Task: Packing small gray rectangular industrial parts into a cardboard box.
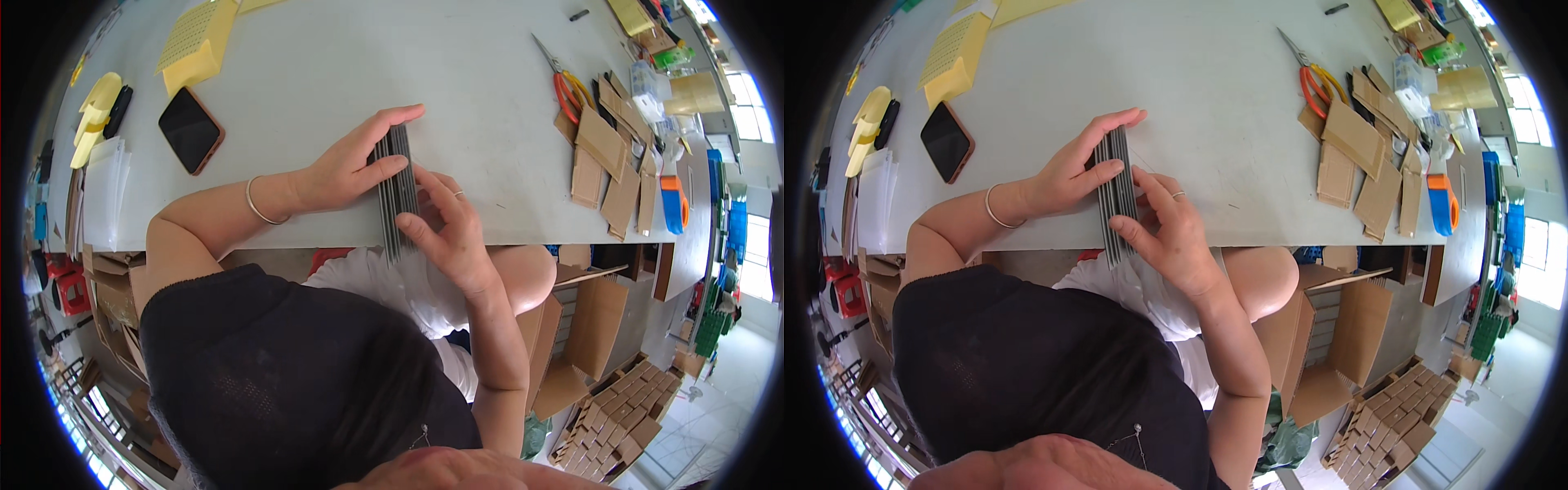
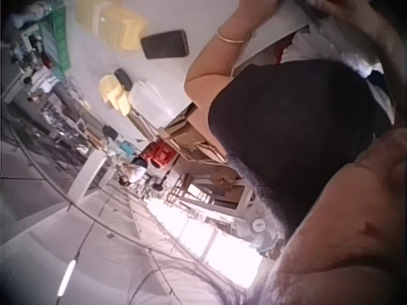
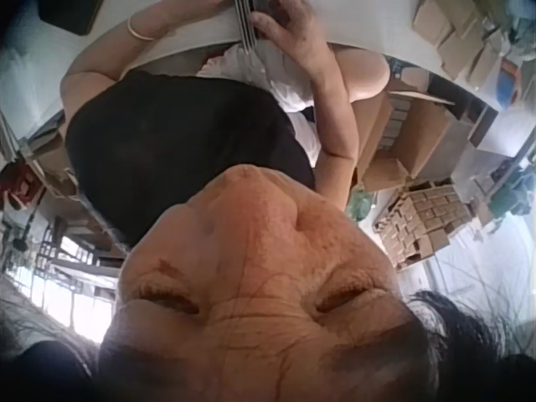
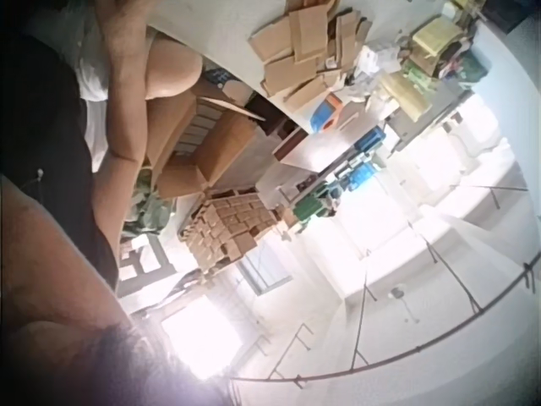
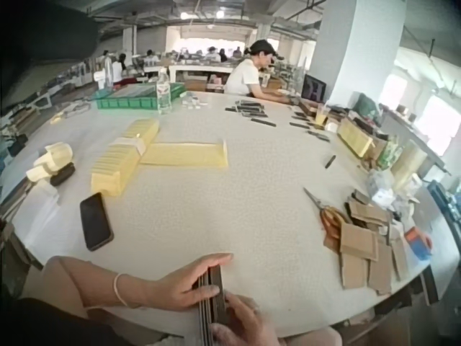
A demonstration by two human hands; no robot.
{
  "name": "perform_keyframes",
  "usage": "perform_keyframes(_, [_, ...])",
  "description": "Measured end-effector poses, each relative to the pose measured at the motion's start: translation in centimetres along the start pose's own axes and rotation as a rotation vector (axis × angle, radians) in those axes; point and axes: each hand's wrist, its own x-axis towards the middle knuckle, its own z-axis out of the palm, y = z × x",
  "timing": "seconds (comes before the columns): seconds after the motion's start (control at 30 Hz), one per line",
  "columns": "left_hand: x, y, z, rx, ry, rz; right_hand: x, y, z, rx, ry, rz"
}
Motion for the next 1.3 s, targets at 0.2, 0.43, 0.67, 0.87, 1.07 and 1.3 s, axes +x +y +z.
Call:
perform_keyframes(0.2, [-0.1, 0.2, 0.1, 0.058, -0.012, -0.011, -3.5, 0.2, 1.3, -0.292, 0.083, -0.192])
perform_keyframes(0.43, [0.0, 0.2, 1.0, 0.071, -0.005, -0.013, -5.8, 2.1, 4.0, -0.504, 0.380, -0.184])
perform_keyframes(0.67, [-0.4, -0.4, 1.2, -0.001, 0.057, -0.026, -5.4, 2.3, 2.6, -0.518, 0.480, -0.134])
perform_keyframes(0.87, [0.5, 0.6, -1.6, 0.205, -0.187, 0.037, -5.0, 1.9, 3.3, -0.524, 0.636, -0.104])
perform_keyframes(1.07, [2.3, 1.0, -1.8, 0.487, -0.202, 0.110, -5.3, 3.1, 2.7, -0.484, 0.595, -0.083])
perform_keyframes(1.3, [1.3, 1.1, 0.0, 0.341, -0.230, 0.121, -8.6, 0.6, -1.4, -0.114, 0.525, -0.090])
